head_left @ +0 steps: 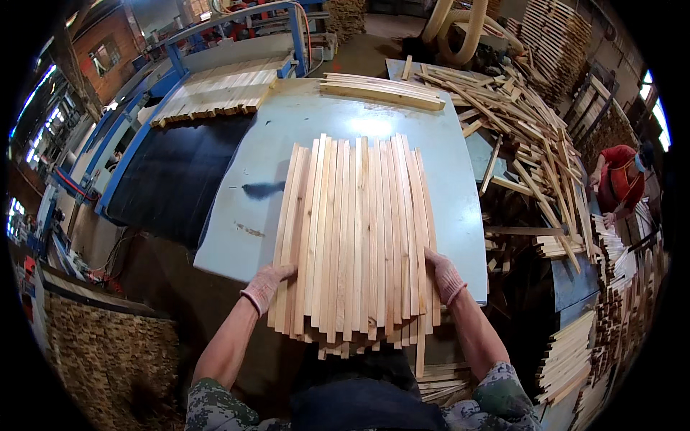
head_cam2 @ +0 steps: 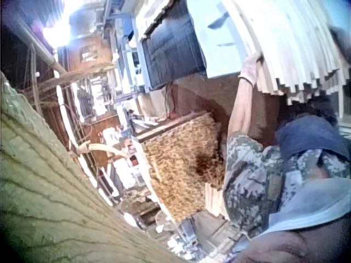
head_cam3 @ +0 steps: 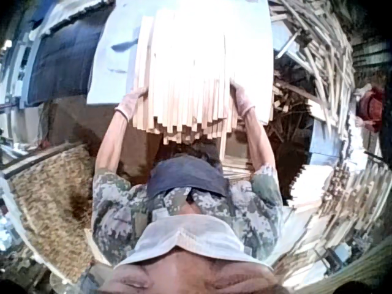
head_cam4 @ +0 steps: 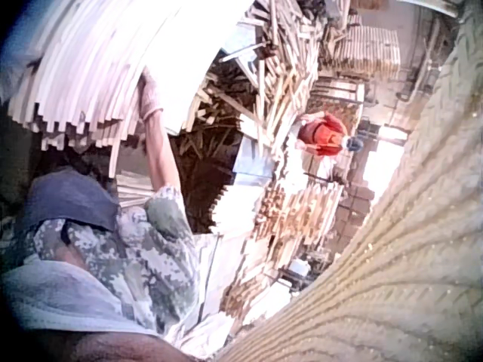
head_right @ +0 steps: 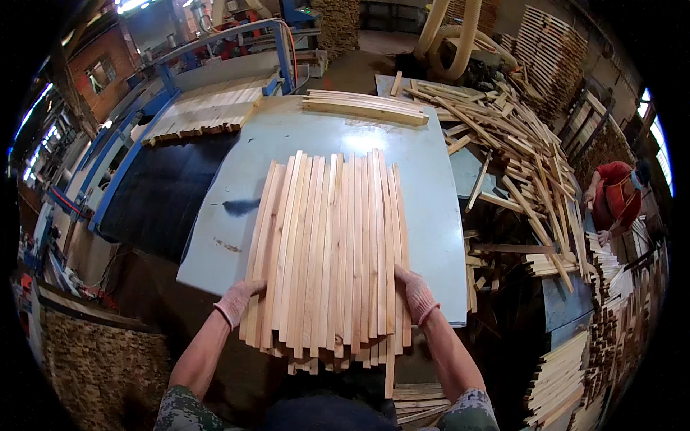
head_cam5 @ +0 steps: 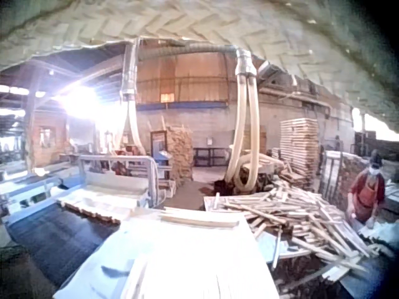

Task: The person picks up groups of wood slats from a table and places them onto a conveyor belt or organizes them on another surface by hand.

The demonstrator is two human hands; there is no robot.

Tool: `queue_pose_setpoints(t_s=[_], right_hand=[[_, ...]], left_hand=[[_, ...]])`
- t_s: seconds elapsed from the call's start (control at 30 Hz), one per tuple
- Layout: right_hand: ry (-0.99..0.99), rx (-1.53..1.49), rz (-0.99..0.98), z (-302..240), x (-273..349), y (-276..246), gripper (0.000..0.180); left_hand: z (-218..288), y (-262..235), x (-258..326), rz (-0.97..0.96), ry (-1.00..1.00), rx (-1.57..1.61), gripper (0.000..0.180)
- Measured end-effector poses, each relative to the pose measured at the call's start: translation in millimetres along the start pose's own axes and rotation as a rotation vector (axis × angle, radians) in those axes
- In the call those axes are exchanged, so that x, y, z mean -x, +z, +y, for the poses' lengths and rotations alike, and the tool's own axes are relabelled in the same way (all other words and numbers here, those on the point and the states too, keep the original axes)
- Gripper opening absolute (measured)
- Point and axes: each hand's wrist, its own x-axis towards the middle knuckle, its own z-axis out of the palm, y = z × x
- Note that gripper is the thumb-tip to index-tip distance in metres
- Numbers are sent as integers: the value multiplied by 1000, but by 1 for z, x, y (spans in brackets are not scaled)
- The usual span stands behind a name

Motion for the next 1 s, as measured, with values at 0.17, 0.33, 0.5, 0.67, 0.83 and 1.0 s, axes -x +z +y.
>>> queue_pose_setpoints(t_s=[0.17,0.33,0.5,0.67,0.83,1.0], right_hand=[[-45,-60,13,-3,-50,48,54],[-68,-153,-44,-22,-78,89,47],[-162,-181,-47,-9,-137,127,58],[-256,-49,-91,-43,-134,184,84],[-277,349,7,-44,-173,200,94],[-171,1221,-154,-88,-160,195,97]], left_hand=[[32,-40,-54,84,237,-66,69],[71,-73,-93,172,197,-296,72],[116,-114,-140,248,202,-923,63],[96,-186,-192,377,254,-1461,43],[101,-195,-218,580,404,-1036,50],[64,-241,-221,559,472,-725,71]])
